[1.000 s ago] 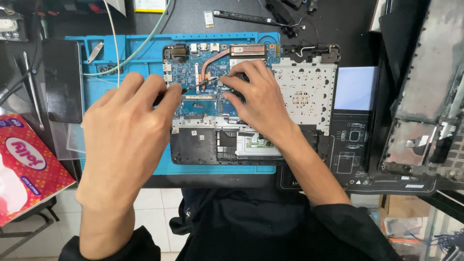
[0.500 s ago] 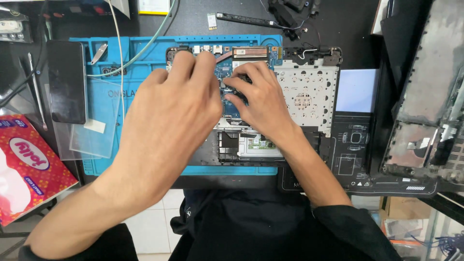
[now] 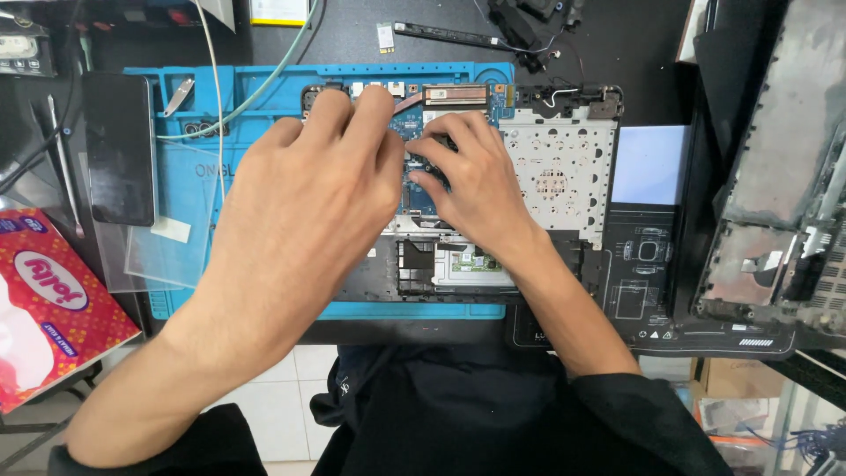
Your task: Repairing a laptop by manipulating and connecting internal components like the motherboard and fan.
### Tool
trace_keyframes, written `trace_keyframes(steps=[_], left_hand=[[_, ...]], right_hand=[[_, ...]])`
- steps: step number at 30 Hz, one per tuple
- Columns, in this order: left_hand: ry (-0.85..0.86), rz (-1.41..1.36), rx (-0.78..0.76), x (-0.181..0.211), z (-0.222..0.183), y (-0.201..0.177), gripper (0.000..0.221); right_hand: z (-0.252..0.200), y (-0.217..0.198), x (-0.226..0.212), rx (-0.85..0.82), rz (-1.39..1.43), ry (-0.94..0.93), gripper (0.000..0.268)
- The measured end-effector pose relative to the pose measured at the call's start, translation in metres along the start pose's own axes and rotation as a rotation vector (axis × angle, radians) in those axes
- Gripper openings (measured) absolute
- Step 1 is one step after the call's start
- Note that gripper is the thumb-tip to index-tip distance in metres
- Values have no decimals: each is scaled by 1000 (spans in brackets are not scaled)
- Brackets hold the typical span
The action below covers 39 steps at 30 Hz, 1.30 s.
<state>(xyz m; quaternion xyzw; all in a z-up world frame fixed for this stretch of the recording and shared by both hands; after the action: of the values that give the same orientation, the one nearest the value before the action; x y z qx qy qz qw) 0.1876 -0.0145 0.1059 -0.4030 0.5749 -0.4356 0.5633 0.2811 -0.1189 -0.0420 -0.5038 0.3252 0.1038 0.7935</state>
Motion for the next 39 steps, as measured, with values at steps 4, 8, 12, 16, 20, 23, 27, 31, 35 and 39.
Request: trace_keyframes(steps=[4,8,12,16,20,23,27,31,35,39], left_hand=[[-5,-8,4,0,0,0,21],[-9,-11,14,-1,1,-2,23],[-20,-7,7,-2,0,-2,23],[-26,-19,-12,-3,-1,1,19],[-19,-46,-9,-5,0,-1,18],[5,-79,-29,-7,2,-5,19],[41,-129,3,-4,3,-9,31],[-67,-96,-110,-4,-2,4,26],[-22,-72,-100,-11,6,6,21],[48,-65,-59,-10,10,-1,31]], right_hand=[[0,0,0,3,1,-1,37],[0,-1,0,7,1,-3,35],[0,1,-1,-2,6,-2,35],[1,0,-1,-7,0,0,36],[0,-1,-1,-6,-10,-5,35],[1,0,-1,-7,-10,-4,35],[0,-1,1,-15,-26,-1,36],[1,0,0,-12,-5,-2,36],[2,0,-1,-15,-14,8,36],[2,-1,-2,-11,-29,5,38]])
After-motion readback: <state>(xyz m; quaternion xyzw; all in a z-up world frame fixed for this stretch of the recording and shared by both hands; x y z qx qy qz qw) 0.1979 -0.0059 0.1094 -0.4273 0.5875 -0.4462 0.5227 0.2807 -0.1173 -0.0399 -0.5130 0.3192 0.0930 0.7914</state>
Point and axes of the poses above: each hand's wrist, its own z-axis towards the middle knuckle, its own y-axis out of the palm, x = y × z, the point moved 4 cm from there along z, towards the middle knuckle, and after that the axes turned 1 degree about -z, right-handed, at the moved point
